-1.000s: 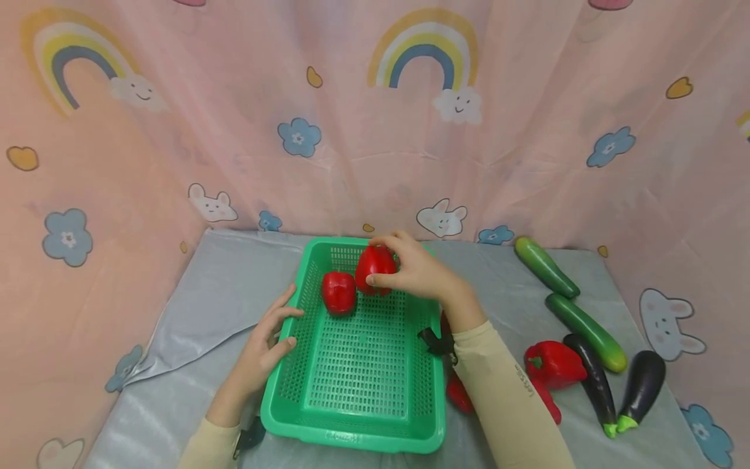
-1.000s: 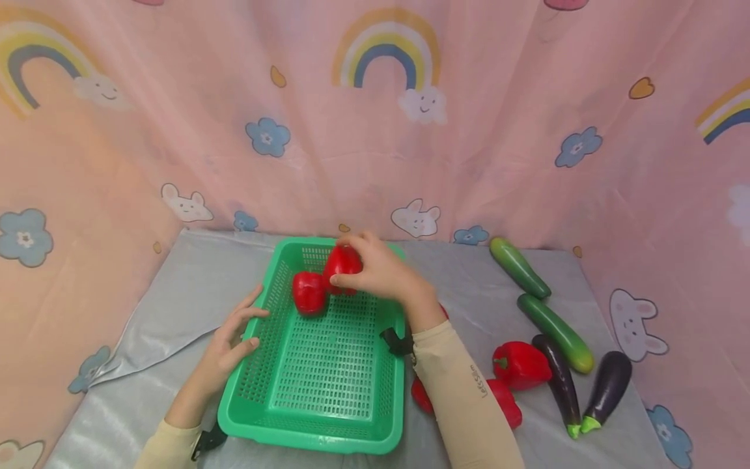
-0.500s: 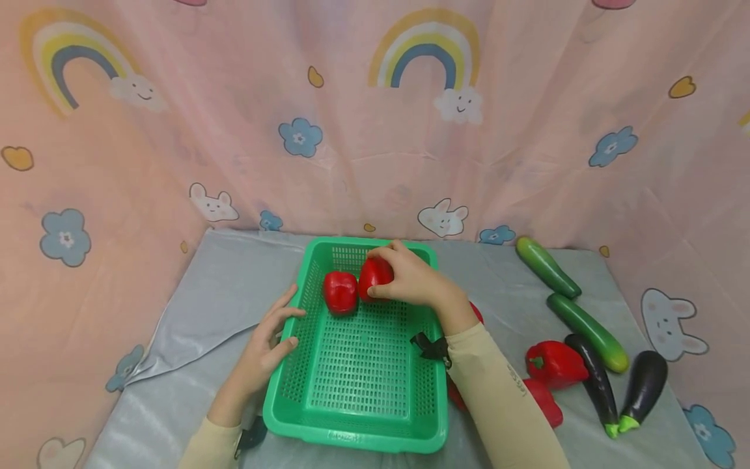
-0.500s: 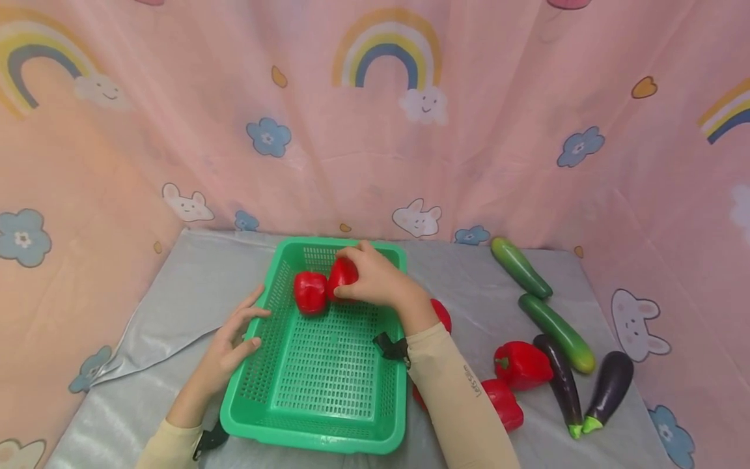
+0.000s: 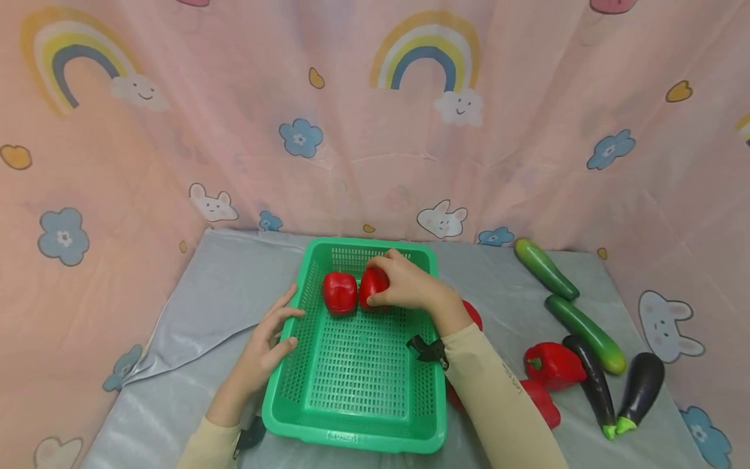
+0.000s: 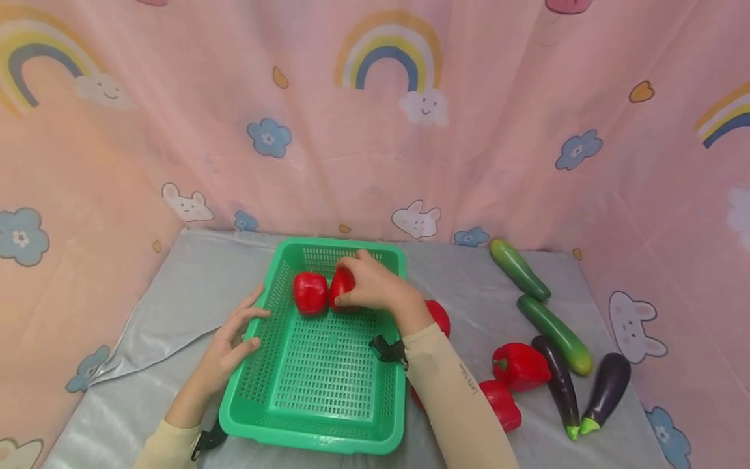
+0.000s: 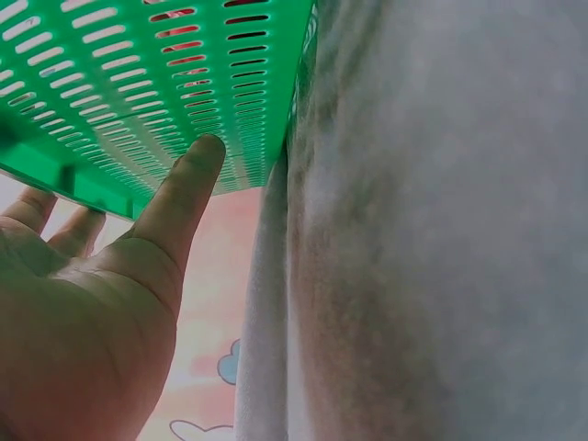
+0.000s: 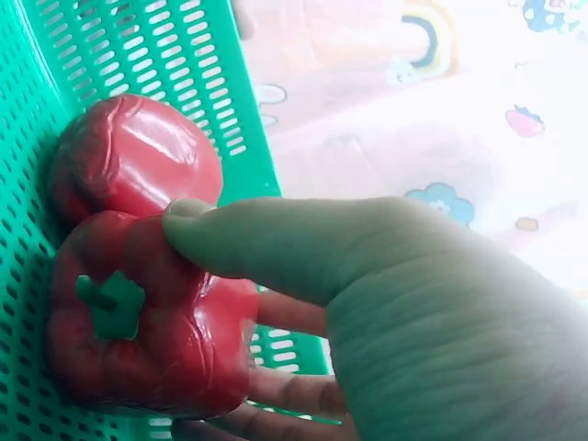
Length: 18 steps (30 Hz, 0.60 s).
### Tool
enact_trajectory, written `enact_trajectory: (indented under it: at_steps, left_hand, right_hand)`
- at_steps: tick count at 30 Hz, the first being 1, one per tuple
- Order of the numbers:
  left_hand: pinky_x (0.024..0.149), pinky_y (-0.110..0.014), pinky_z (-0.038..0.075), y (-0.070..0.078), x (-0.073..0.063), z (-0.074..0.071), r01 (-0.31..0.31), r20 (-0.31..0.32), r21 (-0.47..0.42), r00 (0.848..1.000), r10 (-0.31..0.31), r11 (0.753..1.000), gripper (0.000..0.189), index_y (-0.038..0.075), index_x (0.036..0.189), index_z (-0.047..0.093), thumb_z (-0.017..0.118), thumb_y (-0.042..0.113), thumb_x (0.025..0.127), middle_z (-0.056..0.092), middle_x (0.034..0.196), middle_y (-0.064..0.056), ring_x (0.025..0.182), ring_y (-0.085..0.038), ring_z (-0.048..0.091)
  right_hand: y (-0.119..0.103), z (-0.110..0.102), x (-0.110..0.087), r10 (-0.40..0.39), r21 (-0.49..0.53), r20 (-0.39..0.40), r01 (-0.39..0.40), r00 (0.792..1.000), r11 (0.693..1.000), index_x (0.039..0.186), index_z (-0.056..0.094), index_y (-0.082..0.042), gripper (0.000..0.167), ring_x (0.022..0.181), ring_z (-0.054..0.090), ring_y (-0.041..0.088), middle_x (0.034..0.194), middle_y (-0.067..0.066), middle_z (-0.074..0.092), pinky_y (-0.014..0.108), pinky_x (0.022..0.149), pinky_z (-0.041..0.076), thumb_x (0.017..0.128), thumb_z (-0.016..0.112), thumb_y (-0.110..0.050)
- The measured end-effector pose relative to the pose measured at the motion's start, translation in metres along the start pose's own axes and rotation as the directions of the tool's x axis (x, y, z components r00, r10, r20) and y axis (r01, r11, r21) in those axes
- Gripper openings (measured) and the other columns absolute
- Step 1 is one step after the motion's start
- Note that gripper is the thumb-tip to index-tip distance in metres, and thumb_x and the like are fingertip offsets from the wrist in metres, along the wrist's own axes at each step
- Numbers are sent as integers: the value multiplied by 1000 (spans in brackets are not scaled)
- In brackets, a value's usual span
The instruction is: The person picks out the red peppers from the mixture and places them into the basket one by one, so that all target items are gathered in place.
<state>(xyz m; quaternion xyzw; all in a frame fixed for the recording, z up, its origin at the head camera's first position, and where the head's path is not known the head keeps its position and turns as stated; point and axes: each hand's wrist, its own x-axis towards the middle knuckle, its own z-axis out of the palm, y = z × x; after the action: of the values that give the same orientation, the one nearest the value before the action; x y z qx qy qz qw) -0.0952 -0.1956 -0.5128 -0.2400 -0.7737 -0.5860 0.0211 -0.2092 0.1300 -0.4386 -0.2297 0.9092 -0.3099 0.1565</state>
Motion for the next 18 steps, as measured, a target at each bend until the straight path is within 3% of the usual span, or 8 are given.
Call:
enact_trajectory:
  at_steps: [18]
  left_hand:
    - [112,-81,28,0,0,0,2,1,-9,1000,-2,1000,40,-7,140,57,57,-11,101,20,181,-11,164,-46,17]
  right_hand:
    - [1,8,6,-3,-29,18,4,1000,1000,149,63,-10,68,123,59,29,138,12,57,45,90,60,91,87,-35]
